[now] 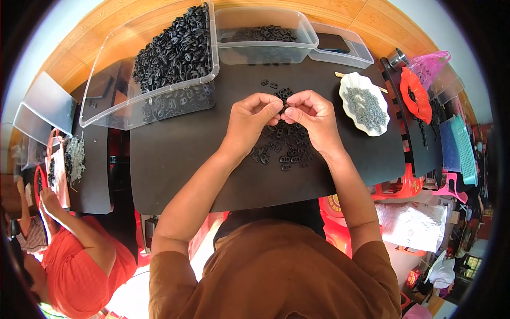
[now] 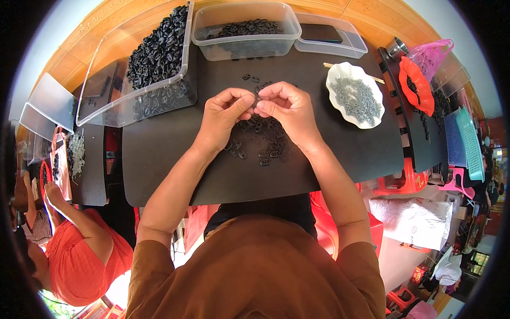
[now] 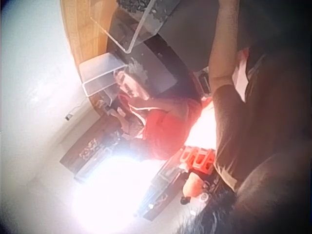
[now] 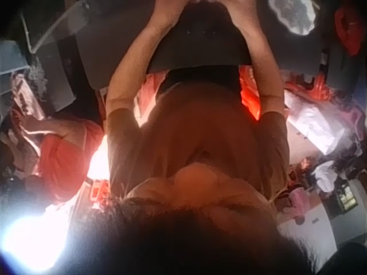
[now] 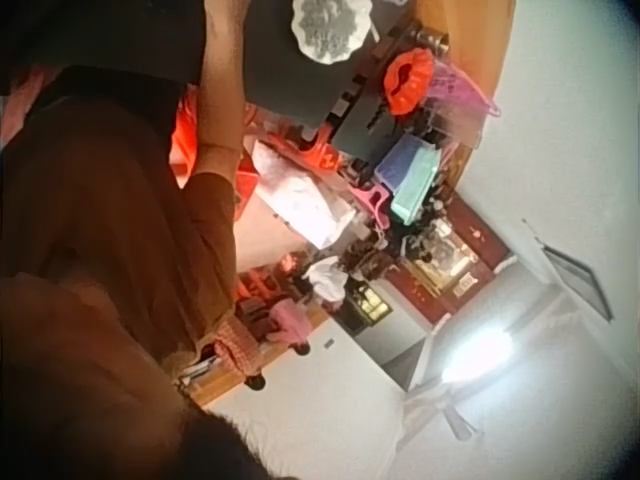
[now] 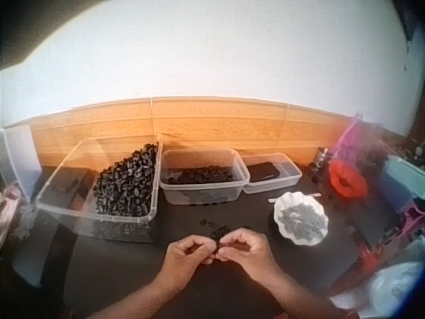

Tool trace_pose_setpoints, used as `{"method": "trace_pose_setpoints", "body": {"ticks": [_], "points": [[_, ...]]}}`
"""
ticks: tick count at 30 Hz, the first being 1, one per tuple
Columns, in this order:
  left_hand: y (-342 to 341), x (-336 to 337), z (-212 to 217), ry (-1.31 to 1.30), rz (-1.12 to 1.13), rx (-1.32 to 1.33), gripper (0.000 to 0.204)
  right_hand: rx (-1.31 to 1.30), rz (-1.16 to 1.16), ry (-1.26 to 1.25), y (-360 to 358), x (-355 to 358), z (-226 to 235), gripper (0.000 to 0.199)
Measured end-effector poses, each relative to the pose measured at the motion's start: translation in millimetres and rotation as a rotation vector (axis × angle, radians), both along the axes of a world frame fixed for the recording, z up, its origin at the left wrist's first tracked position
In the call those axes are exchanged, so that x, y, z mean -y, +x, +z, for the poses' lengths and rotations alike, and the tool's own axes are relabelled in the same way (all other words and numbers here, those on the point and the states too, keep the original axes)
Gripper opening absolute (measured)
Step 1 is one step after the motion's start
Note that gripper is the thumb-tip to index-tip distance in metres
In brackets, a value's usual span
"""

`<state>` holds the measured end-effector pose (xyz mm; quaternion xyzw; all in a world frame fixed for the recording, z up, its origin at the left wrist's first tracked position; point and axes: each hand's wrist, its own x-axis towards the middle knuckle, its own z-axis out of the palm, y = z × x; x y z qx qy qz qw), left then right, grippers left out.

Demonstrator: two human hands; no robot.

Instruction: The person assembles plastic cord locks by taking small metal springs from a dish and inserting them into plastic toggle pieces by hand, then reaches for and handles a plastic bag.

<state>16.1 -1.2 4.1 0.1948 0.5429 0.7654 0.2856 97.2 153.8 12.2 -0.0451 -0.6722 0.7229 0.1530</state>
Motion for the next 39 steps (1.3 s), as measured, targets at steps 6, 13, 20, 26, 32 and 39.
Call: {"method": "trace_pose_setpoints", "body": {"ticks": [6,13,20,26,32,39], "points": [[-0.1,-1.5,-1.0,0.012,-0.044,0.025,0.012,0.010,0.032,-0.040,-0.2,-3.4,-2.8,0.015],[-1.2,-0.4,-0.5,0.000,-0.061,0.030,0.015,0.002,0.033,-0.009,0.3,-3.8,-1.0,0.012],[-11.3,8.7,-1.2,0.172,-0.077,0.289,0.023,0.033,-0.029,0.024,1.3,-3.6,1.4,0.011],[-11.4,9.6,-2.2,0.146,-0.073,0.231,0.026,0.026,-0.014,0.084,2.7,-2.9,3.7,0.012],[-10.3,9.3,-4.7,0.106,-0.085,0.154,0.024,0.009,0.001,0.105,3.0,-0.8,5.2,0.012],[-7.3,8.8,-4.8,0.097,-0.077,0.117,0.023,0.005,0.011,0.100,3.7,1.8,6.4,0.012]]}}
